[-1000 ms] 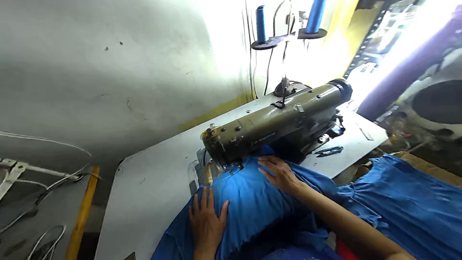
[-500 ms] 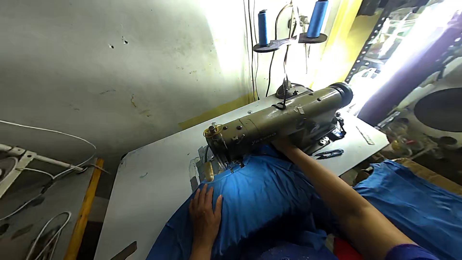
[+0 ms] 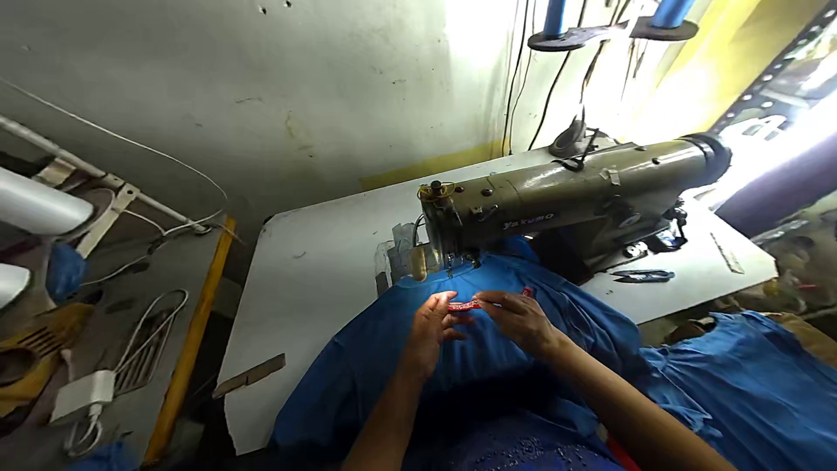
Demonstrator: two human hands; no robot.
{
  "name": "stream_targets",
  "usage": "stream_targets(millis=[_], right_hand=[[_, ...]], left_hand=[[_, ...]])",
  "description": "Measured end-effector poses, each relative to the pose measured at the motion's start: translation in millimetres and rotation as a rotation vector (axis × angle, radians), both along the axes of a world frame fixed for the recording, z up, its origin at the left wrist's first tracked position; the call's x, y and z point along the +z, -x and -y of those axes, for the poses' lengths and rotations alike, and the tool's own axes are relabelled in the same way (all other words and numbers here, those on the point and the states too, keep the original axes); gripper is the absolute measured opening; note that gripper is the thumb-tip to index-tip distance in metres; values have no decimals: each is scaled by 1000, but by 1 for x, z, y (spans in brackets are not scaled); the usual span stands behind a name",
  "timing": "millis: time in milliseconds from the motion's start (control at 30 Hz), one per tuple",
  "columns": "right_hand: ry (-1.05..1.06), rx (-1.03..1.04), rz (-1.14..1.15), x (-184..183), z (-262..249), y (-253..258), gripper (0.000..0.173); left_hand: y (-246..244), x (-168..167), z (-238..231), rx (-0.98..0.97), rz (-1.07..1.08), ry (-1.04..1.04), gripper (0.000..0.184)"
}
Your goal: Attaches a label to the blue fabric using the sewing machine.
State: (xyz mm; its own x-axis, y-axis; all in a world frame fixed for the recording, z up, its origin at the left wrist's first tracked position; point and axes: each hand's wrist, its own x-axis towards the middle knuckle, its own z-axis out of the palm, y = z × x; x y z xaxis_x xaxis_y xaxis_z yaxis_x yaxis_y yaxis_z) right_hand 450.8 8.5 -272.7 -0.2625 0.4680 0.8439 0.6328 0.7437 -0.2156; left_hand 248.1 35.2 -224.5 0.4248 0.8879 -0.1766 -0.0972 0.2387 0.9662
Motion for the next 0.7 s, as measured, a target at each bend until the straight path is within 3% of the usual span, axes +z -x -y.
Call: stream_targets(millis=[67, 200, 333, 433, 567, 633, 700], right_hand=[[70, 5, 46, -5, -2, 1, 15], [322, -207, -91, 4, 7, -27, 20], [654, -390, -164, 23, 17, -62, 23], [982, -312, -5, 28, 16, -55, 50], [879, -172, -60, 8, 13, -59, 22], [820, -102, -266, 8, 9, -68, 19], [785, -159, -523, 25, -3, -78, 16]], left_hand=[[-6, -8, -1, 108, 35, -57, 17], [1, -32, -9, 163, -162, -356, 20], [0, -34, -11, 167, -195, -334, 25], [-8, -29, -14, 161, -183, -320, 26], [-9, -34, -18, 189, -171, -318, 25], [-4, -40, -20, 220, -158, -317, 23], [-3, -40, -22, 234, -132, -291, 22]])
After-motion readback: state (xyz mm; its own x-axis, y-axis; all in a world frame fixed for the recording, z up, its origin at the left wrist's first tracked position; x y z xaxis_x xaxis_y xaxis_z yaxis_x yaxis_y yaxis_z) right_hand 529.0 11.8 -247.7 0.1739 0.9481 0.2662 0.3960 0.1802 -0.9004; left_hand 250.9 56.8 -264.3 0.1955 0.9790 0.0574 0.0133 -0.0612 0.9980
